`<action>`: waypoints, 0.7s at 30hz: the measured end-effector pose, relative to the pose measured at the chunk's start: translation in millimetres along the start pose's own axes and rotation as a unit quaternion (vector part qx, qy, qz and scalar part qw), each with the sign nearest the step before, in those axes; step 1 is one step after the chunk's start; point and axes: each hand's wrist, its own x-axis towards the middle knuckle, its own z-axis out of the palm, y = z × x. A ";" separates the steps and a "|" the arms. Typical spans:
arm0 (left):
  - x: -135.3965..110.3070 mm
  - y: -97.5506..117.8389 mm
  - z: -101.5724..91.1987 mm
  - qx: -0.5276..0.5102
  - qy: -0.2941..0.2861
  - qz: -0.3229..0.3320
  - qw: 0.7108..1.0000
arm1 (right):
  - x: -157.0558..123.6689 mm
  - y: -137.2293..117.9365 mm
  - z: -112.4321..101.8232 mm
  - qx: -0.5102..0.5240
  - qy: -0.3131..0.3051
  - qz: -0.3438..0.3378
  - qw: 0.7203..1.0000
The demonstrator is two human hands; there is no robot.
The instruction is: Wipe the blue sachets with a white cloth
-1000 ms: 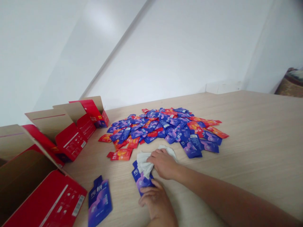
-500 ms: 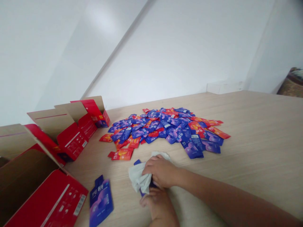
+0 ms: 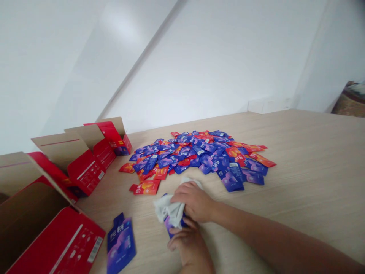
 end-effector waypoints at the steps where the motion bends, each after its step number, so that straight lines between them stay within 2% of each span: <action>1: 0.6 -0.5 -1.0 -0.023 -0.013 -0.003 1.000 | 0.2 -4.3 2.3 0.002 -0.037 -0.031 0.999; 2: 0.8 -0.9 -1.9 -0.039 -0.021 -0.006 0.999 | 0.3 -7.5 4.6 0.001 -0.070 -0.050 0.996; 4: 0.4 -1.2 -3.0 -0.038 -0.021 -0.008 0.999 | 0.6 -9.4 8.3 -0.007 -0.105 -0.046 0.993; 7: -1.9 -0.1 -1.6 0.023 0.022 0.003 0.999 | 0.7 -1.0 9.6 -0.041 -0.100 0.016 0.994; 10: -3.5 2.6 3.1 0.108 0.060 0.002 0.992 | 0.0 14.5 6.3 -0.082 -0.078 0.078 0.990; 12: -3.6 4.2 5.5 0.127 0.063 0.002 0.990 | -0.6 22.6 2.4 -0.089 -0.050 0.119 0.988; 15: -3.4 4.6 3.5 0.117 0.040 0.005 0.992 | -0.8 23.0 -4.2 -0.051 0.035 0.151 0.987; 17: -3.0 3.4 -1.9 0.100 0.016 0.000 0.995 | -0.6 15.1 -6.5 -0.020 0.086 0.133 0.987; 18: -2.6 2.3 -5.2 0.086 0.005 -0.005 0.996 | -0.6 9.7 -6.1 -0.010 0.089 0.109 0.990; 19: -1.9 0.9 -8.4 0.064 -0.009 -0.010 0.998 | -0.5 4.0 -4.7 -0.003 0.075 0.077 0.994; 21: 0.1 -2.1 -13.6 0.006 -0.041 -0.022 0.999 | -0.6 -5.8 1.1 0.004 0.008 0.003 1.000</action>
